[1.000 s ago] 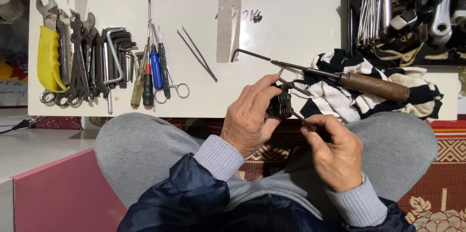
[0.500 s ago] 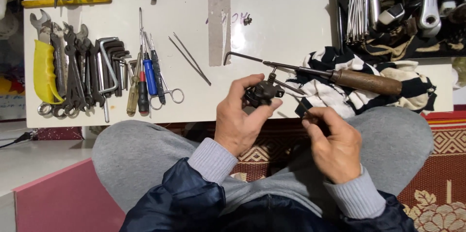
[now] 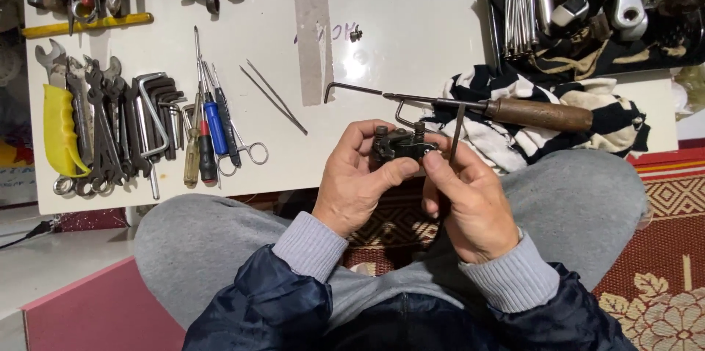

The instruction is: The person sits cross-legged on the floor and uses a hex key to unscrew and remove a small screw from a black mechanical part. They then use a screwdriver to further manipulate the part, removing a small internal component.

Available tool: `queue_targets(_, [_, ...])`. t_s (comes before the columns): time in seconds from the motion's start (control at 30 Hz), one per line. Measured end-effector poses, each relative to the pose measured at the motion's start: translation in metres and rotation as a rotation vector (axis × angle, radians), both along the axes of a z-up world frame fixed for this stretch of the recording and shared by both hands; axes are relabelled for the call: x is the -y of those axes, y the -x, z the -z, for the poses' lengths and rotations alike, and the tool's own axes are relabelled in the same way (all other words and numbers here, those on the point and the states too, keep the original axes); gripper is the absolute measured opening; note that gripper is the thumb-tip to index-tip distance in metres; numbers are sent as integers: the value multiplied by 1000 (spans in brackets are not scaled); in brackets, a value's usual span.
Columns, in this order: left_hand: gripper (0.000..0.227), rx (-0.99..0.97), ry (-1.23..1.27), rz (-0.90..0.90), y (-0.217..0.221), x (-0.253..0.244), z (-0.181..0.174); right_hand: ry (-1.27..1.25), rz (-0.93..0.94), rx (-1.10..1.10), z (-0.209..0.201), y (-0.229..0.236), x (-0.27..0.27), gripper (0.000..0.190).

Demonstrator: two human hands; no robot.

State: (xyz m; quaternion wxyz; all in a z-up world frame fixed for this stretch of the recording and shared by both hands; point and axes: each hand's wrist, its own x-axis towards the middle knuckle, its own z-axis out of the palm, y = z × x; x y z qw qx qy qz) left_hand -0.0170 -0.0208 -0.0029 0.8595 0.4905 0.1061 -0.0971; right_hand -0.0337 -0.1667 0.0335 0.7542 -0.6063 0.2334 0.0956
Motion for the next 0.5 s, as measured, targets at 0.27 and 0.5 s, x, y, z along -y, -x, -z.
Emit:
queue_targets(0.27, [65, 24, 3, 102, 6, 1, -6, -6, 39, 63, 4, -5, 3, 32])
queue_targets(0.5, [38, -36, -91, 244, -3, -9, -2, -63, 8, 21, -13, -17, 7, 32])
